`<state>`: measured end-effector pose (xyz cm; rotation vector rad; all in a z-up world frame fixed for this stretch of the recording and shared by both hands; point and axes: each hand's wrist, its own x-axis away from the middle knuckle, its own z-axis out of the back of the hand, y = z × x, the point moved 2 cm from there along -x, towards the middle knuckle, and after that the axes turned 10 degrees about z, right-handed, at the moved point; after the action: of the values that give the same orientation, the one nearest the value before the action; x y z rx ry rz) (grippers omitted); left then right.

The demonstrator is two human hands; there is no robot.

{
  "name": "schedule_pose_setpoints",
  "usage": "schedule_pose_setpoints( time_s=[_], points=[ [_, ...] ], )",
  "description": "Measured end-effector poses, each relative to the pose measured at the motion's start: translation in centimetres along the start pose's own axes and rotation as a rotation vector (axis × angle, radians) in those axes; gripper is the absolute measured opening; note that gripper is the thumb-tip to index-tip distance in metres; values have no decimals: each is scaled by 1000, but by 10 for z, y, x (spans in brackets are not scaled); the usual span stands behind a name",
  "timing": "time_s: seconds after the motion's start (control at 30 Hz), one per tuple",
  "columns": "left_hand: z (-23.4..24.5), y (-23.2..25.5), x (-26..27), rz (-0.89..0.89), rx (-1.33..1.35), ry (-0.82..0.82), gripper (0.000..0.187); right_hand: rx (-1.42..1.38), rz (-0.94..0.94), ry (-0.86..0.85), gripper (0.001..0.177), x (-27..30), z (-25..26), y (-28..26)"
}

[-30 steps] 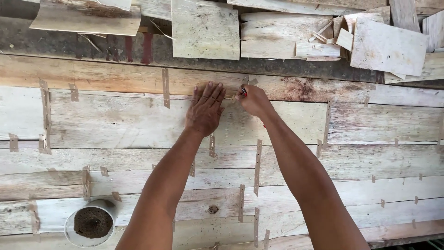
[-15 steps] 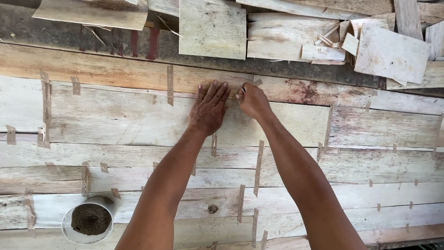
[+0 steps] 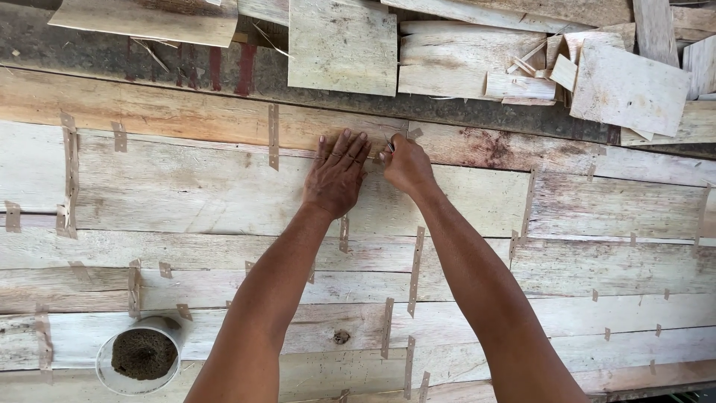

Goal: The person applies small wooden strips to the seams of larger wooden panels using adhesive and a utility knife to reinforce the joints.

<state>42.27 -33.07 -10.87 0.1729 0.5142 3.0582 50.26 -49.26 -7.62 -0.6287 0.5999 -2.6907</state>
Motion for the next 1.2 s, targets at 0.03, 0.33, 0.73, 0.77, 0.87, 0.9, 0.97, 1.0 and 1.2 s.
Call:
schedule_pose_setpoints(
  time_s=[0.03,0.33,0.73,0.77,0.87,0.9,0.97,1.0,1.2],
  points=[
    [0,0,0,-1,0,-1,60,0,-1,0,23,0,-1,-1],
    [1,-1,0,-2,-13,-29,60,66,-85,29,31,8,0,-19],
    [9,3,8,-142,36,171,60,103,-163,-2,28,2,6,-20],
    [8,2,7,-139,42,177,59,49,-190,16,27,-1,7,-18],
    [5,2,6,-138,46,179,59,-14,-240,55,22,-4,10,-14],
    [5,1,5,-134,43,177,59,-22,-257,74,20,-5,11,-14],
    [3,0,4,-130,41,170,59,-25,-261,86,19,-6,9,-15],
    [3,0,4,-127,40,162,59,-27,-267,97,18,-6,8,-14],
    [-2,-3,5,-153,51,221,59,-112,-189,67,24,1,16,-11]
  ],
)
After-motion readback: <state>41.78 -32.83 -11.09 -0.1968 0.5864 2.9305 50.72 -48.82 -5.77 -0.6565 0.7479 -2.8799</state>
